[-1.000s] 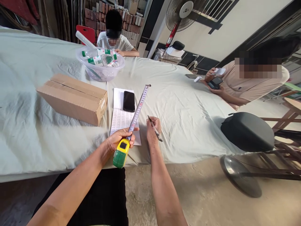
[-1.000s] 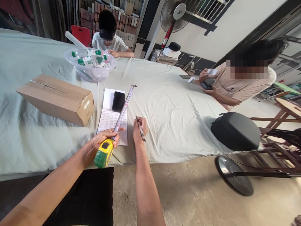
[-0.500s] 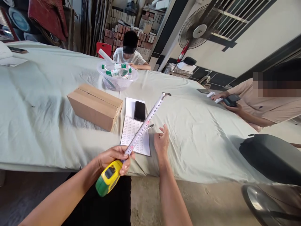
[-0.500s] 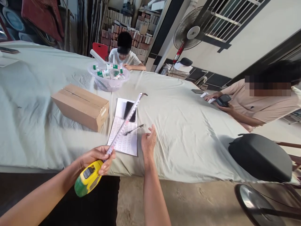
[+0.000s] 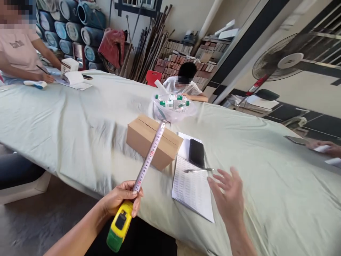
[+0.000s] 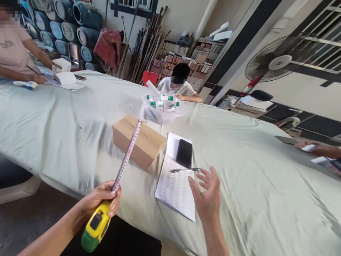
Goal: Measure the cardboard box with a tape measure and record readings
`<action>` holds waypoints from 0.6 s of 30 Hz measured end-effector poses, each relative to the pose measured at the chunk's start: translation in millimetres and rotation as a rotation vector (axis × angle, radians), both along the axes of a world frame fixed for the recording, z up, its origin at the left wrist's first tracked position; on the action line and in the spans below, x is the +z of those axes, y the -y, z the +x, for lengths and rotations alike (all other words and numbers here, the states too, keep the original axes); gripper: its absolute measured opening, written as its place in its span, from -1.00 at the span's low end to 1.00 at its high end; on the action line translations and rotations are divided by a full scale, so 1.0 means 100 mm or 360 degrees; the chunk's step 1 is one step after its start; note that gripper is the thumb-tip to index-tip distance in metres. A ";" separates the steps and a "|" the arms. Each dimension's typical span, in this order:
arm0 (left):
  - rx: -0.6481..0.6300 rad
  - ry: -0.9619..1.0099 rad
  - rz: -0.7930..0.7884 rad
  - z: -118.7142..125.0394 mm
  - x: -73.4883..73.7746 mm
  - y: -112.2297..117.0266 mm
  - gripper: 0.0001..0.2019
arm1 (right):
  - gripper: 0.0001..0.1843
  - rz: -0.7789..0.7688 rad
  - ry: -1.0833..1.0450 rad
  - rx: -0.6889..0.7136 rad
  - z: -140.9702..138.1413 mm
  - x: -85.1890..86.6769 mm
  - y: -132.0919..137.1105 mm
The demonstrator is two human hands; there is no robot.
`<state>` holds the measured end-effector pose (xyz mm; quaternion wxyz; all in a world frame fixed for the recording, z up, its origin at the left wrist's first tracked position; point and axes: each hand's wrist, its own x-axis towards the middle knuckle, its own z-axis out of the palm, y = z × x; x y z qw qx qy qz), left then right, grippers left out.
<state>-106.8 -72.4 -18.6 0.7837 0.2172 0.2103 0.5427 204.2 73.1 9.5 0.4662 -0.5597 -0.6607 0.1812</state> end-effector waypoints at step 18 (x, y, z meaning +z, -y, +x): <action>0.0034 -0.0340 -0.0292 0.09 0.22 0.14 -0.82 | 0.37 0.0136 -0.0110 0.0955 -1.16 -0.15 -0.23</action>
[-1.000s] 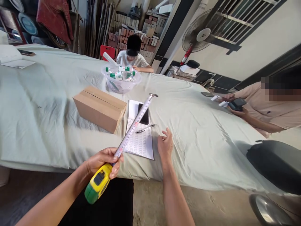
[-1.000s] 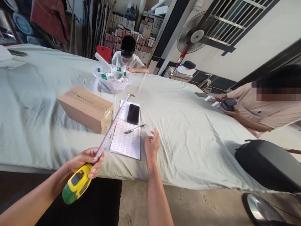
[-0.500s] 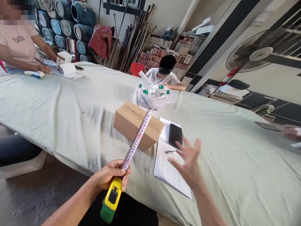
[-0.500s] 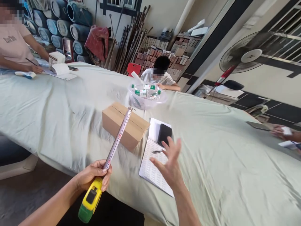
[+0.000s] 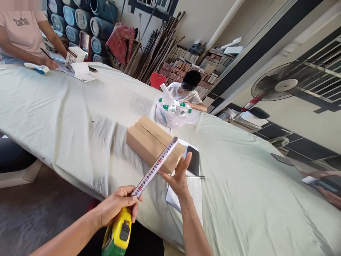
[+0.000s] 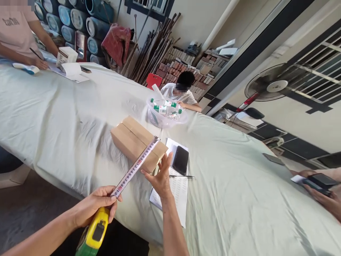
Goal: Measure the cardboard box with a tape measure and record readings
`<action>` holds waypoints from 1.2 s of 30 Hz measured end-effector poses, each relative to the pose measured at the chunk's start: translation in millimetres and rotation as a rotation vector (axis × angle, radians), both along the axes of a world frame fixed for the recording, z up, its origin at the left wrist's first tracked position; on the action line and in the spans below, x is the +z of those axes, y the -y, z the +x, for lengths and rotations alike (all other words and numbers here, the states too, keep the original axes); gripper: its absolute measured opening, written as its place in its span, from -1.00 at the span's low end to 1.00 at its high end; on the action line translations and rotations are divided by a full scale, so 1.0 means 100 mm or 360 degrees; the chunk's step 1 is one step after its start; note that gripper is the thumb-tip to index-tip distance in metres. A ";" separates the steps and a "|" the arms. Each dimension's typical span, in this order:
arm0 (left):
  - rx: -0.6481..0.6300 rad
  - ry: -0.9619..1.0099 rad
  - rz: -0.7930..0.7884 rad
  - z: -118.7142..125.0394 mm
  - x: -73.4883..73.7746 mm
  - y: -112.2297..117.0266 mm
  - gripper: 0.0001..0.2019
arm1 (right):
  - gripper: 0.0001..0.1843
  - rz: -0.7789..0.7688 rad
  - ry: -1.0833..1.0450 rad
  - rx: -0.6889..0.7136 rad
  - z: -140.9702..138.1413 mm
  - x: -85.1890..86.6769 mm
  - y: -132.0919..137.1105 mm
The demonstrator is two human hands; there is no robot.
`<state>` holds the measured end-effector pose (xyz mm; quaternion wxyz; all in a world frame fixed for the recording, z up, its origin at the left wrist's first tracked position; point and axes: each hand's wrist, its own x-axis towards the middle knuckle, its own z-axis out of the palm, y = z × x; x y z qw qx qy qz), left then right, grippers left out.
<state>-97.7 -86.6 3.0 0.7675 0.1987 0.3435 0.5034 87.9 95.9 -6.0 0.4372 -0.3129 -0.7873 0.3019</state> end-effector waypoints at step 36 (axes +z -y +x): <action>-0.0532 -0.1798 0.0329 -0.61 0.77 0.27 -0.70 | 0.08 -0.0357 -0.0087 0.0188 0.57 0.46 0.44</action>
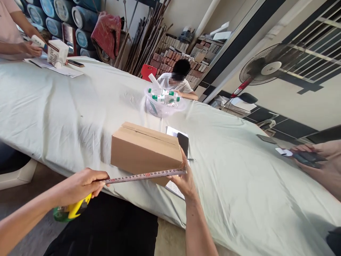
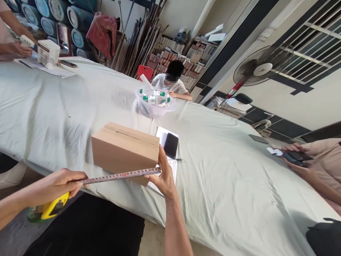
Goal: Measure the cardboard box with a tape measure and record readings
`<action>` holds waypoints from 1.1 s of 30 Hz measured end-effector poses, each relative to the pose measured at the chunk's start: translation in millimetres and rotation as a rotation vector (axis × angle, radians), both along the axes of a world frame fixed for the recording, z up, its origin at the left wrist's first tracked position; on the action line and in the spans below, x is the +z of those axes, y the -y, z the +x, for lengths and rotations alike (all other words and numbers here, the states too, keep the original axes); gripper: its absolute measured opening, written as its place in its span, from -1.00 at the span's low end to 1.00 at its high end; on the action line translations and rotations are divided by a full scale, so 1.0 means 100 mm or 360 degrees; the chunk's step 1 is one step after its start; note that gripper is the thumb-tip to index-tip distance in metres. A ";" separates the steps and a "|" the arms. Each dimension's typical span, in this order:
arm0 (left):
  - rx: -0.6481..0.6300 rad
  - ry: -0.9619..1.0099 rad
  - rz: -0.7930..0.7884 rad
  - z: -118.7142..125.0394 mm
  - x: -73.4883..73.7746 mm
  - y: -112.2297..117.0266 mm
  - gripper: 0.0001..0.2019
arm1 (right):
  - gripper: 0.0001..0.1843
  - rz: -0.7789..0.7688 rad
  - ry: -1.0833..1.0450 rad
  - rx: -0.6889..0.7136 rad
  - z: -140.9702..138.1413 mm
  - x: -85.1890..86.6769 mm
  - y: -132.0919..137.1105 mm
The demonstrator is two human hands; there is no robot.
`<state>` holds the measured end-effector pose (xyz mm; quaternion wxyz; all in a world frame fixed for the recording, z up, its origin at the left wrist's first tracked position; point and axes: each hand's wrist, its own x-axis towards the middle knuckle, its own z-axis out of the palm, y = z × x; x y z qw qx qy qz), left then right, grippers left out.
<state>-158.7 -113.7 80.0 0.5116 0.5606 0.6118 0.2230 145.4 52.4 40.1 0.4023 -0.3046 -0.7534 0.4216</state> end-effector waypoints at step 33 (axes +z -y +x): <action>-0.0033 0.0525 -0.0161 0.01 0.02 -0.28 -0.75 | -0.02 -0.0188 -0.0295 -0.0405 -0.13 -0.22 0.21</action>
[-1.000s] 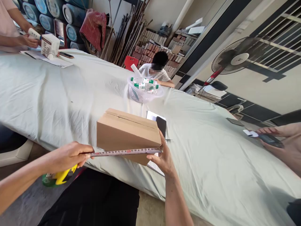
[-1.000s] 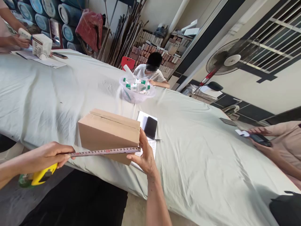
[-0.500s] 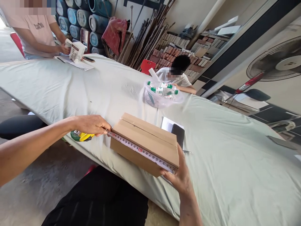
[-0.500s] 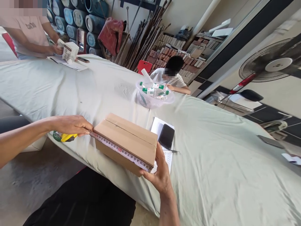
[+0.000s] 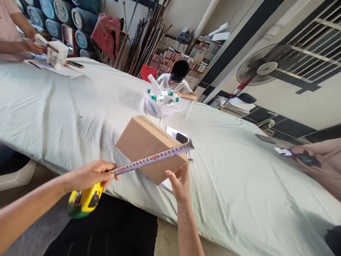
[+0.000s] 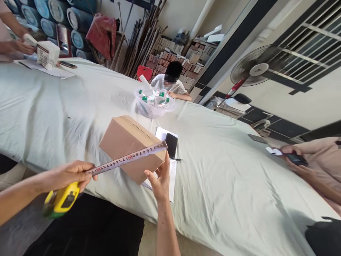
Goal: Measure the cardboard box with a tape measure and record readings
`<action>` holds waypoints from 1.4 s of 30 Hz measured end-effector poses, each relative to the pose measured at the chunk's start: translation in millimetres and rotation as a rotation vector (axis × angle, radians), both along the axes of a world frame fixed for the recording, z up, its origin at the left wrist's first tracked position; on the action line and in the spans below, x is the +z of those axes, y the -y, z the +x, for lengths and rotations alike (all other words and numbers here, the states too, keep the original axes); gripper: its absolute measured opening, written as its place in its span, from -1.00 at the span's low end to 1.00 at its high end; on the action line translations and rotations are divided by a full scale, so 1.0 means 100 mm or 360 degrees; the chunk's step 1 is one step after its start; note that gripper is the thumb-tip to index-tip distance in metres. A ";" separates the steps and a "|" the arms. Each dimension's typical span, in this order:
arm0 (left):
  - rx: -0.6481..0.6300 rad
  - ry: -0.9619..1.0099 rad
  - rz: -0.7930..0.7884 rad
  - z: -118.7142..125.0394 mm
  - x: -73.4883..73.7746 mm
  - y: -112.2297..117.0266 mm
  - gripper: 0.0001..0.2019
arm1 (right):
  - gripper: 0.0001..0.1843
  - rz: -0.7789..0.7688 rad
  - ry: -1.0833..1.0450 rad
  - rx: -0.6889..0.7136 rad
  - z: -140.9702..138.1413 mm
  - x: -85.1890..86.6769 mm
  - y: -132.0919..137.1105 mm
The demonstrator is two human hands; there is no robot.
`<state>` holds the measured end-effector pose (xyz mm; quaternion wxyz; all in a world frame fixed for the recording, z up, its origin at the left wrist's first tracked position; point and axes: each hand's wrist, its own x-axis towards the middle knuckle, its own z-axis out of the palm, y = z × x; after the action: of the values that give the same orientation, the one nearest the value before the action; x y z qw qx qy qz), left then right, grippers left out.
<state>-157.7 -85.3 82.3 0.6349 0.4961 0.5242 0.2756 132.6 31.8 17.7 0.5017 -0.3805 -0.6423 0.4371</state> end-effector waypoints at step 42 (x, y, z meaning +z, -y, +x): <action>0.0335 0.0902 -0.0218 0.91 -0.33 -0.40 -0.84 | -0.51 0.0423 0.1417 -0.0670 0.84 -0.29 -1.09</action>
<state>-66.6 -45.5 49.1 0.7558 0.2985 0.3920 0.4312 217.0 140.6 -11.7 0.3006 -0.5838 -0.7533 0.0364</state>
